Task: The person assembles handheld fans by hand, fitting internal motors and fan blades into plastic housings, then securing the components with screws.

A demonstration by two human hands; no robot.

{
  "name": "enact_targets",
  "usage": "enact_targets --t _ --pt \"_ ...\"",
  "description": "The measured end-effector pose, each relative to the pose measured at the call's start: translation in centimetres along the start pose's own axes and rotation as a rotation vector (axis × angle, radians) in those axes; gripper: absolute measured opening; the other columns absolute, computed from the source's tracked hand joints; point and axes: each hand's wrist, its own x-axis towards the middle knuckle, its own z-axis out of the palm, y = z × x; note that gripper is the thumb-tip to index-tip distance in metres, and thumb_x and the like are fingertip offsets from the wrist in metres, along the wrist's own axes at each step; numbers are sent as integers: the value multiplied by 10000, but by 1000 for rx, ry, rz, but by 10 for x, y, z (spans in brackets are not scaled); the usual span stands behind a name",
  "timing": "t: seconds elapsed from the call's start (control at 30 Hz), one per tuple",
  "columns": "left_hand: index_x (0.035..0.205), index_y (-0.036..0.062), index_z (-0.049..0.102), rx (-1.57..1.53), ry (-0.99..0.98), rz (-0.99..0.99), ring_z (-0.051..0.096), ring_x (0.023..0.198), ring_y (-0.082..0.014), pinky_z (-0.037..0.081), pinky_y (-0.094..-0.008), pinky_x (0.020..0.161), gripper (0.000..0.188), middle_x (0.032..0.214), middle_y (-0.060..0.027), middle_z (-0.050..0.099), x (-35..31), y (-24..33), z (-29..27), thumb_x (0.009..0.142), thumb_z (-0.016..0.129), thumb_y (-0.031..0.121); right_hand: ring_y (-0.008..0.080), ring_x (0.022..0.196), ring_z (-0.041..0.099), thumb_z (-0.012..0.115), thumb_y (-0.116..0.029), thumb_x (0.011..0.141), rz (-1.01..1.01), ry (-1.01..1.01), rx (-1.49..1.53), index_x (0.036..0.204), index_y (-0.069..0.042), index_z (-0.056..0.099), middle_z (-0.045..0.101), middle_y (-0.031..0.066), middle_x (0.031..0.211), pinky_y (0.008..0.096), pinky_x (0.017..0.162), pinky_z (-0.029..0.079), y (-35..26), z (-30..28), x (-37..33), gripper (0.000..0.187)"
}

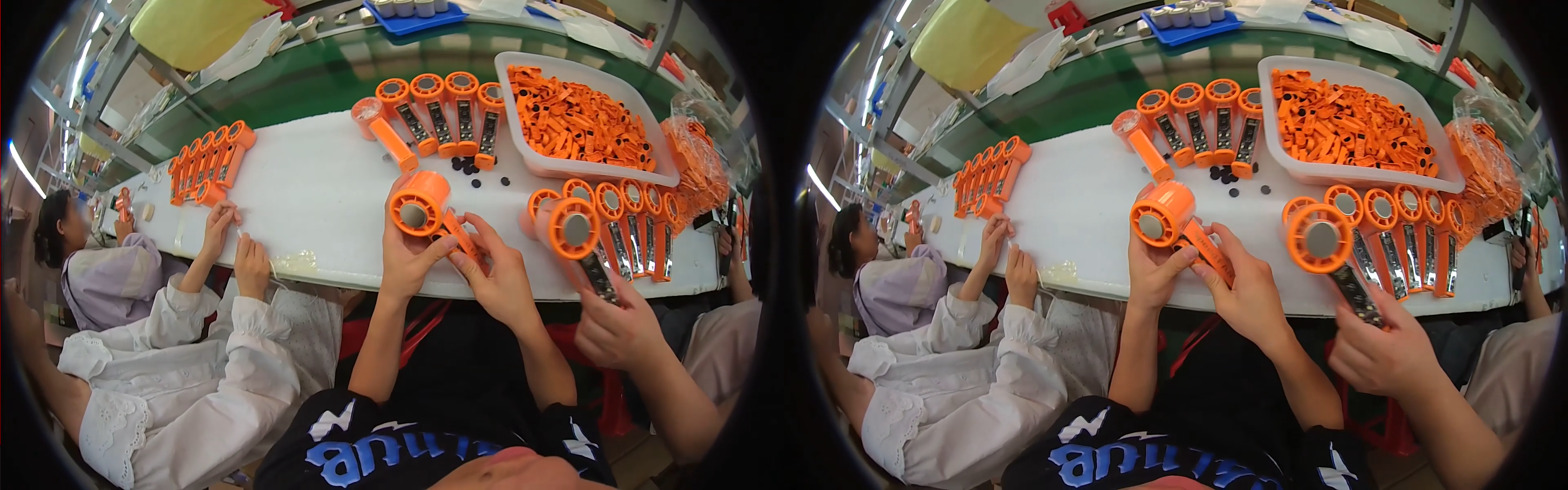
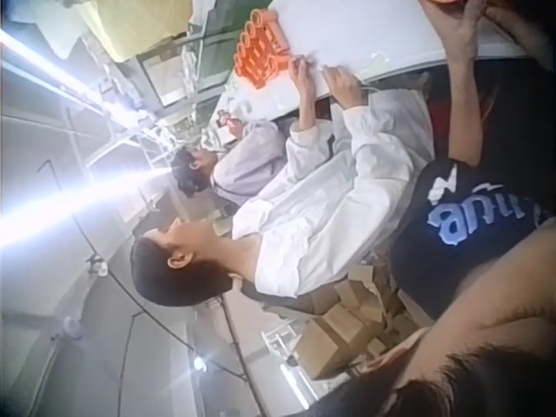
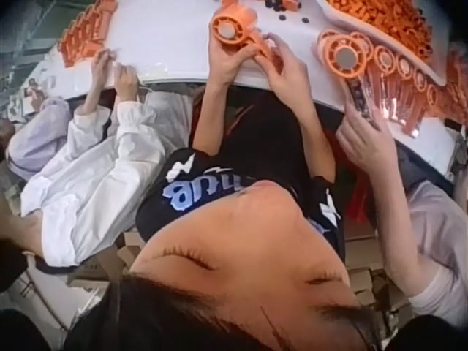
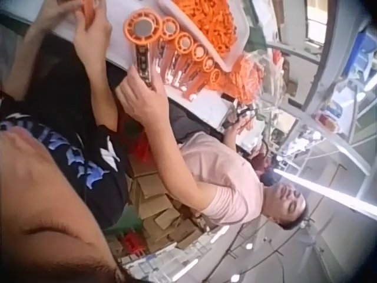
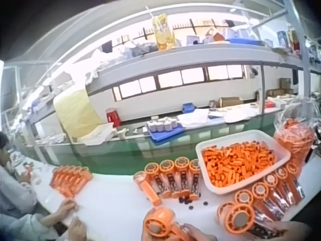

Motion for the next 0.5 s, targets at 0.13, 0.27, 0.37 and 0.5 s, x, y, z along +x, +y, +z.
enact_targets --t 0.13,0.27,0.37,0.5 --pt "1476 66 204 54 77 39 541 1153 -226 500 -409 978 885 1335 -132 427 -2 -5 -3 769 715 -85 312 879 648 641 -172 912 -187 51 -264 1346 12 455 650 197 978 357 802 497 15 9 5 507" --pt "1468 55 226 56 119 6 540 1150 -219 494 -361 964 890 1311 -131 454 -6 4 2 754 742 -70 329 856 642 672 -156 883 -402 167 -355 1363 32 432 644 196 972 358 799 497 26 26 -2 569" --pt "1447 43 270 82 140 11 540 1135 -205 499 -348 939 891 1288 -134 474 -28 13 5 723 786 -17 319 859 637 680 -129 870 -404 151 -233 1331 52 455 638 178 1010 378 792 499 12 34 -28 544" --pt "1394 35 357 283 12 139 548 1112 -207 500 -344 898 878 1261 -149 493 -56 16 -27 667 847 82 259 858 641 691 -82 849 -3 -139 461 1268 42 490 636 152 1017 337 755 507 31 28 -68 481"
